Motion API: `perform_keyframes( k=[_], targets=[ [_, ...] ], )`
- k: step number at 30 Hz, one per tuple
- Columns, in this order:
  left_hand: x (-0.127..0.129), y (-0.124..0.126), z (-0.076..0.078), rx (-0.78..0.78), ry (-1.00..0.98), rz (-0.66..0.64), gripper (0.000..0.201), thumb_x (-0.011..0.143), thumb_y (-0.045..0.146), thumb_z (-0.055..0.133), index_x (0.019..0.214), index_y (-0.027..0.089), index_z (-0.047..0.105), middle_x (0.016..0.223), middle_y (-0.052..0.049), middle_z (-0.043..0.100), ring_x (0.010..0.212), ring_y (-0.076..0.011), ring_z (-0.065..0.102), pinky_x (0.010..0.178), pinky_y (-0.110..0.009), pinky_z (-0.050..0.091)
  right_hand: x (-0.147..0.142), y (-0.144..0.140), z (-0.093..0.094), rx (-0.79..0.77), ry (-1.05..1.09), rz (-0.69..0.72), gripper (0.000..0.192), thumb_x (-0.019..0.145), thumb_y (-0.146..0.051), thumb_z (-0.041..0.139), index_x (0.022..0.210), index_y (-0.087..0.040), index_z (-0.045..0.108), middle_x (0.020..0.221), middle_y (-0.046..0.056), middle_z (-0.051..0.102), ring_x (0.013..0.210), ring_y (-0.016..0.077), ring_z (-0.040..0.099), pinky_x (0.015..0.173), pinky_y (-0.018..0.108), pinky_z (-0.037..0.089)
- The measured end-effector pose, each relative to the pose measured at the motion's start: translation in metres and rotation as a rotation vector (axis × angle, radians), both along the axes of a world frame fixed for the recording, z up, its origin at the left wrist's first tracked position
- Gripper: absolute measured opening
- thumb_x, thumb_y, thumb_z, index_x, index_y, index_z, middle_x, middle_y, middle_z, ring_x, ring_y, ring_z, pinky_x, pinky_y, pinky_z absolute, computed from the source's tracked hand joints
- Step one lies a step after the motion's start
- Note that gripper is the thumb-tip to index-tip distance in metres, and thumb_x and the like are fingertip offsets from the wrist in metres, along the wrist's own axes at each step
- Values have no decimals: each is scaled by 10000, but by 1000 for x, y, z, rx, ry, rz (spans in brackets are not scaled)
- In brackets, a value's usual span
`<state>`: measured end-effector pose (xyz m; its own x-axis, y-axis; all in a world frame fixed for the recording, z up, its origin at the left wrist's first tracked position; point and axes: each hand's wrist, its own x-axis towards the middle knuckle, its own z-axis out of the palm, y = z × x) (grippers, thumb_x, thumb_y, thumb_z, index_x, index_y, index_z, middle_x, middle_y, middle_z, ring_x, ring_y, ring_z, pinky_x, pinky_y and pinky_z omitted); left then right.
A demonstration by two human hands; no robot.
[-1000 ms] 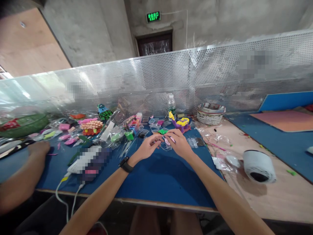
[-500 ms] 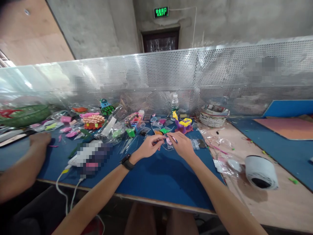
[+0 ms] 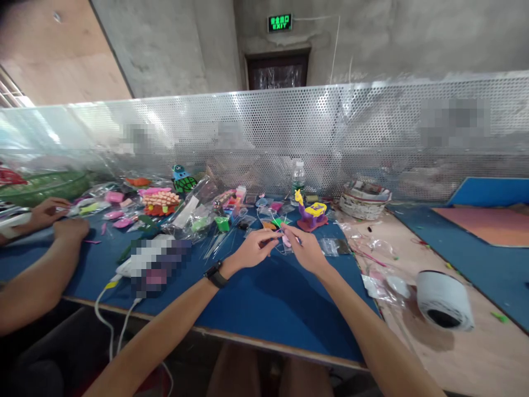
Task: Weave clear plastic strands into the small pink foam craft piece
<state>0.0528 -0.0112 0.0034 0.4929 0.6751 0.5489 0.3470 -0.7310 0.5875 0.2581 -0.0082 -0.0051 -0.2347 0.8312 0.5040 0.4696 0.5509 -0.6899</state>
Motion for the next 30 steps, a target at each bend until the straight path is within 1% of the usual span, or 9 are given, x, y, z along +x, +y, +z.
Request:
perform_keyframes(
  k=[3,5,8,10,13,18,21,25,30],
  targets=[
    [0,3,-3,72,13,40,331,1005,337,480,1208,190,696,948,-82,709,820,-173,652,773,-295,526,-2,2,-6,-64,61,133,484,988,-483,457,1409,-271,569,1430,18,575,1320,259,545,1089,418,461],
    [0,6,-7,123,40,47,324,1010,312,470,1209,191,694,972,-86,706,864,-180,652,828,-319,526,-5,5,-12,-97,89,164,513,980,-481,473,1444,-270,526,1469,11,532,1344,265,519,1105,440,449],
    [-2,10,-11,174,81,35,322,1016,271,452,1228,189,680,1084,-103,688,982,-197,641,907,-344,515,-10,8,-19,-136,129,119,526,976,-473,476,1451,-249,520,1411,19,591,1326,286,535,1098,475,456],
    [-2,12,-13,187,95,27,330,1022,253,432,1249,195,665,1147,-105,672,1046,-201,629,936,-348,510,-14,8,-23,-145,156,81,517,978,-467,473,1442,-245,531,1362,20,633,1330,295,530,1114,500,434],
    [-3,13,-13,195,107,19,340,1031,244,409,1260,209,658,1180,-98,663,1079,-200,620,954,-350,504,-18,7,-26,-137,192,64,507,975,-469,483,1435,-263,539,1355,19,637,1357,296,502,1146,521,388],
    [-4,12,-11,182,116,12,333,1028,233,415,1235,201,674,1118,-95,675,1023,-191,629,918,-328,510,-23,6,-29,-154,226,133,558,977,-533,462,1473,-281,487,1484,27,516,1419,268,423,1199,497,303],
    [-3,10,-9,173,102,11,326,1025,232,422,1212,194,687,1081,-96,681,995,-188,638,897,-323,519,-24,8,-31,-162,265,156,583,962,-589,465,1464,-294,498,1488,36,513,1417,261,426,1214,500,267],
    [-3,9,-8,164,94,-3,332,1024,224,413,1202,181,690,1050,-102,687,964,-187,653,877,-327,532,-23,12,-35,-189,315,159,600,928,-641,490,1420,-303,551,1438,47,571,1372,280,485,1193,525,300],
    [-3,10,-8,149,111,-12,335,1020,204,403,1206,159,678,976,-103,691,914,-188,648,849,-334,535,-23,14,-36,-238,362,204,557,902,-636,541,1355,-320,612,1438,37,573,1346,284,505,1154,515,365]
  ],
)
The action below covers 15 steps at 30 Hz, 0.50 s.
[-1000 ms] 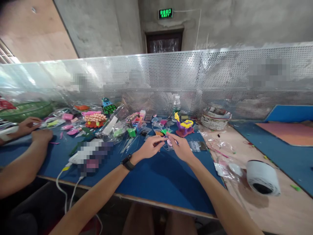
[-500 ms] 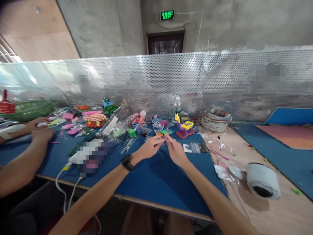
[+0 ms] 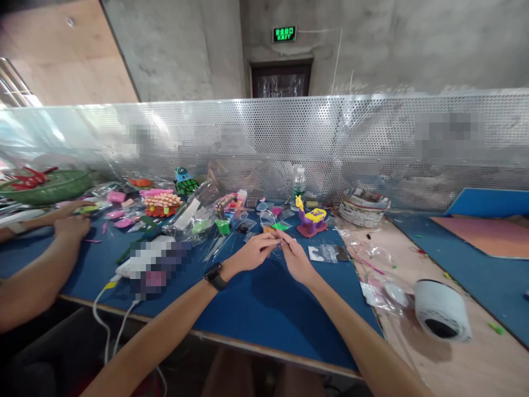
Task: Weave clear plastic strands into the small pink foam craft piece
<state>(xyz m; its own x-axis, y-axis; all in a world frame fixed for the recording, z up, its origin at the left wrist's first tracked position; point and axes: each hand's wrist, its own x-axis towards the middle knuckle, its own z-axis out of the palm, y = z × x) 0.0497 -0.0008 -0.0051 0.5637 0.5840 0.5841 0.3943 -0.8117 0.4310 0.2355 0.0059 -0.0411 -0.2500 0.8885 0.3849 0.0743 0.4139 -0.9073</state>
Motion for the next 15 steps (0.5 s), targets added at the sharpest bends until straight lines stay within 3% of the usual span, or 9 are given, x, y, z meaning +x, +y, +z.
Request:
perform_keyframes(
  k=[3,7,15],
  targets=[
    [0,1,1,-1,4,-1,323,1020,208,404,1094,145,711,934,-96,679,866,-178,631,833,-321,524,1,0,4,-27,27,39,533,888,-608,577,1317,-300,645,1461,41,550,1328,279,520,1122,478,409],
    [0,1,1,-46,-13,21,331,1027,236,397,1075,148,712,901,-77,659,752,-147,600,779,-293,510,2,-3,13,-57,33,38,482,876,-546,615,1258,-261,687,1338,60,652,1222,272,601,1087,469,438],
    [-2,4,-2,-39,-34,44,322,1021,208,395,1079,164,709,929,-73,673,802,-153,609,802,-292,500,-5,-6,13,-18,59,-186,428,802,-536,675,1095,-235,762,1277,80,685,1194,280,617,1045,442,476]
  ],
)
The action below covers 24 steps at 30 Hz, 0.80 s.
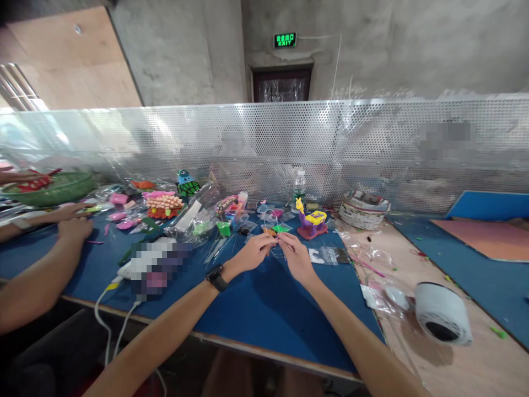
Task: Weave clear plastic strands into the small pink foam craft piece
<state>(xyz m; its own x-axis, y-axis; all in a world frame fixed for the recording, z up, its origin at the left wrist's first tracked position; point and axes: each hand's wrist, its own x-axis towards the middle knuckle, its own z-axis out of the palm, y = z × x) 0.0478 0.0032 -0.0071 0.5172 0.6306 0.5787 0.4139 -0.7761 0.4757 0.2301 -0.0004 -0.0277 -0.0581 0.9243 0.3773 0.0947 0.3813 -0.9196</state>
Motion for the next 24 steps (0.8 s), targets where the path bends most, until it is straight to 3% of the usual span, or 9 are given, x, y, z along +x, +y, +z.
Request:
perform_keyframes(
  k=[5,12,16,24],
  targets=[
    [1,0,0,30,-11,22,303,1005,159,415,1045,152,716,919,-76,691,804,-156,619,792,-289,507,-2,-1,1,-68,24,-39,377,782,-524,701,997,-219,754,1066,93,764,1019,292,697,946,471,537],
    [-1,4,-5,54,3,49,313,967,103,452,1055,173,744,974,-77,713,866,-165,647,814,-278,503,0,-2,4,-69,167,94,463,728,-481,780,1065,-223,594,1103,123,751,1031,263,707,875,408,562],
    [-5,7,-8,77,62,50,330,963,96,449,1054,177,756,960,-74,711,851,-166,642,798,-277,494,3,-4,6,-55,134,125,452,739,-482,768,1063,-214,604,1096,129,751,1053,266,699,890,411,548],
    [-5,6,-2,69,180,-2,379,904,34,454,1019,199,776,924,-71,703,827,-165,641,777,-273,492,2,-1,5,-143,94,113,476,714,-521,771,1052,-204,660,978,98,769,915,249,716,810,381,557]
  ],
)
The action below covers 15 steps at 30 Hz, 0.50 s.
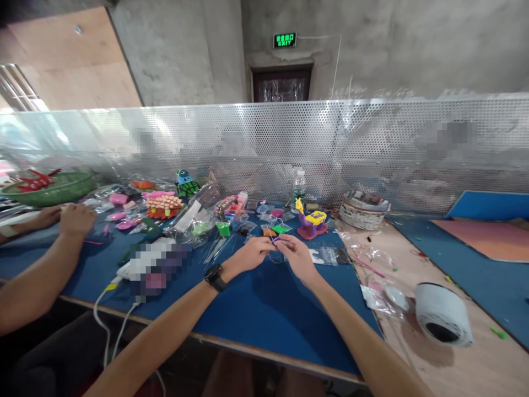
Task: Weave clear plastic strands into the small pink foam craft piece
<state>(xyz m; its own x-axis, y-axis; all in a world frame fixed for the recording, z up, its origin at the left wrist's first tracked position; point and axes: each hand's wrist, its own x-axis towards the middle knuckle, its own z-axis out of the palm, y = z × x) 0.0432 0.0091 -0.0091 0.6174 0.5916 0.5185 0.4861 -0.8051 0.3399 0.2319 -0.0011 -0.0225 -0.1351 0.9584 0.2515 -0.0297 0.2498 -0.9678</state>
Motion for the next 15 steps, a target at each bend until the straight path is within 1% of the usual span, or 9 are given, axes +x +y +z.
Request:
perform_keyframes(
  k=[3,6,10,13,15],
  targets=[
    [0,0,2,-17,-15,-14,381,887,20,456,996,190,779,910,-67,717,815,-157,648,783,-268,500,1,-1,3,28,-1,43,469,730,-525,757,1063,-206,667,977,87,761,913,229,704,814,362,550],
    [0,-1,2,-43,-30,-41,389,863,4,472,994,199,781,948,-64,736,848,-151,665,814,-262,508,5,-3,9,51,-16,102,464,740,-520,750,1077,-213,665,961,69,752,889,211,695,790,344,548],
    [3,-3,2,-56,-67,-20,379,854,17,490,983,210,789,925,-58,750,816,-145,671,796,-254,510,11,-5,15,64,-6,155,456,745,-502,758,1075,-204,660,897,45,734,811,179,673,760,322,542],
    [5,-5,3,-56,-87,-2,360,837,20,507,959,196,796,860,-57,750,748,-140,657,747,-244,502,13,-6,17,79,-6,143,466,756,-503,751,1092,-199,644,856,34,721,775,173,664,737,315,537],
    [6,-7,4,-48,-84,-3,367,819,7,507,952,189,796,828,-55,742,711,-139,639,709,-242,489,13,-7,18,114,-55,91,455,752,-487,761,1085,-201,640,825,30,714,764,180,666,717,312,535]
  ],
)
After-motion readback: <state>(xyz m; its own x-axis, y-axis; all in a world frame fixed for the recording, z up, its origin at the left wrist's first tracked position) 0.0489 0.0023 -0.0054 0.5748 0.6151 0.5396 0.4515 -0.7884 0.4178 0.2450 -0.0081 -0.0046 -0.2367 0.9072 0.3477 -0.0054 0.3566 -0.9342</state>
